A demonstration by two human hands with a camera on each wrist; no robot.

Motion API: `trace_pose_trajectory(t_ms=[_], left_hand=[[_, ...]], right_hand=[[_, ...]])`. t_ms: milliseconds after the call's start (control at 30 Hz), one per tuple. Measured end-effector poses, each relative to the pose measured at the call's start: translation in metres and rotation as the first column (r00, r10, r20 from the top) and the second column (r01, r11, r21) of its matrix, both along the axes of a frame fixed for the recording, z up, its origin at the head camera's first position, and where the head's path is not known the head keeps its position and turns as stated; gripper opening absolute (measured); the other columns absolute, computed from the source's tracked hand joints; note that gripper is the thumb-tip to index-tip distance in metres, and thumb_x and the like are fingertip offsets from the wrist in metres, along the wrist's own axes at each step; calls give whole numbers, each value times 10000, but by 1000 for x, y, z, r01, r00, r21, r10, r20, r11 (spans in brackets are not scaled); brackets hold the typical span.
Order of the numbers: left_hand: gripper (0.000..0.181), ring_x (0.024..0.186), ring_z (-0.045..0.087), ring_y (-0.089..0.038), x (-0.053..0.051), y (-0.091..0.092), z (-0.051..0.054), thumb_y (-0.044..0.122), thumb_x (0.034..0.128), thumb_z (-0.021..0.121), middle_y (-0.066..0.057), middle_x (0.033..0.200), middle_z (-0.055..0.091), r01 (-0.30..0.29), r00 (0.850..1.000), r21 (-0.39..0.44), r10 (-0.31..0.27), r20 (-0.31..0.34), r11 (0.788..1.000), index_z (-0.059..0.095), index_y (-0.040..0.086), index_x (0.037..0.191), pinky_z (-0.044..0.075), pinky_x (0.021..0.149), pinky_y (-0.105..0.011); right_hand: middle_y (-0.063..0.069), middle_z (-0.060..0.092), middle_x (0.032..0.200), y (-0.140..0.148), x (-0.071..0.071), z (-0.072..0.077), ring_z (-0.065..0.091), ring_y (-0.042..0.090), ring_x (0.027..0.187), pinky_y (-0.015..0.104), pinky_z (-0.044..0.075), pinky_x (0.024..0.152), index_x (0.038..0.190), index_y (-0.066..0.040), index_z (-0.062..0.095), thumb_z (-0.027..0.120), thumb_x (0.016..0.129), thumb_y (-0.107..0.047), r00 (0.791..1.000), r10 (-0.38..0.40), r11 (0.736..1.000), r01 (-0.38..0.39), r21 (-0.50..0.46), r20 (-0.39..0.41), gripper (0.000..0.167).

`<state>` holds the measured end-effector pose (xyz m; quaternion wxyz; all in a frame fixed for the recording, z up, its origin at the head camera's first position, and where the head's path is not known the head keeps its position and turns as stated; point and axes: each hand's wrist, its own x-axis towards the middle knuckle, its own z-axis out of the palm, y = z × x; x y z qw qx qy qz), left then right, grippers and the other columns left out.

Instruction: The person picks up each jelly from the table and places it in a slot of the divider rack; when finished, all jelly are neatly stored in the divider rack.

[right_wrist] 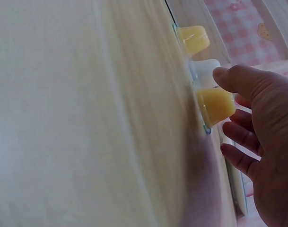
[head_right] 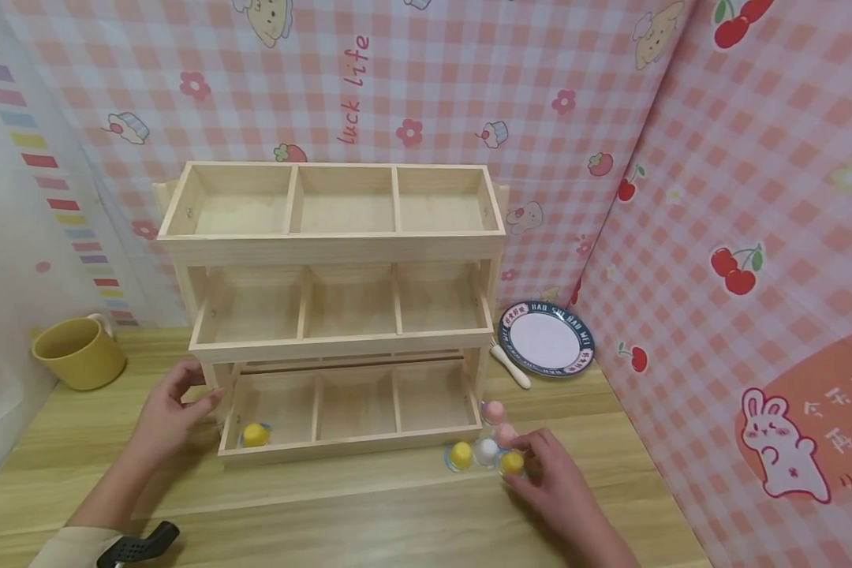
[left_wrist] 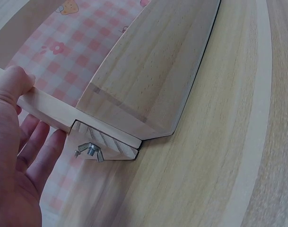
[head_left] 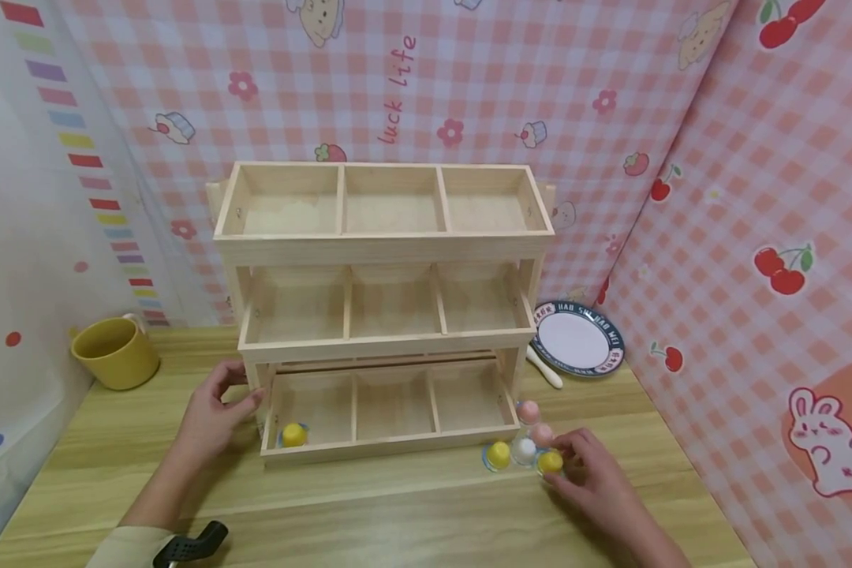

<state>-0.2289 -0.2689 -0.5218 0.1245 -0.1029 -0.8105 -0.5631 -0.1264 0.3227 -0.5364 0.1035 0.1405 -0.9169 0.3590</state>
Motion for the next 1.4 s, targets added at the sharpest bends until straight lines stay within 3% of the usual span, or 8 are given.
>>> trace_pose_trajectory(t_ms=[600,833,1233,1400], left_hand=[[365,1089,619,-1,-1,-1,-2,-45,1002,766,-47,1208,676,4,1000,7,-4,-4,1000,627,-37,1340,609,826,-171],[378,1097,615,4,-2,-1,-3,-36,1005,770,-38,1213,674,4,1000,6,-4,-5,1000,626,-39,1354,608,830,-168],[378,1094,613,-8,-1,0,-3,-34,1010,764,-62,1227,670,12,1000,6,-12,-16,1000,626,-40,1362,607,835,-167],[384,1097,613,-9,-1,-1,-3,-36,1010,762,-115,1239,670,11,1000,1,-11,-16,1000,626,-37,1369,606,838,-169]], right_hand=[[-101,677,1071,4,0,-15,616,59,963,214,555,850,1119,-118,723,952,791,65,991,27,1000,-26,10,-129,439],[-80,603,974,3,2,-6,563,129,827,215,503,688,1112,-151,734,905,726,160,979,-22,997,7,-73,-205,525],[15,611,934,-6,-19,9,537,217,786,224,447,682,1062,-96,739,894,633,202,922,26,990,-76,-115,-387,545],[11,611,911,-20,-29,22,545,194,799,237,448,684,1083,-123,765,886,691,158,929,73,980,-134,-146,-364,498]])
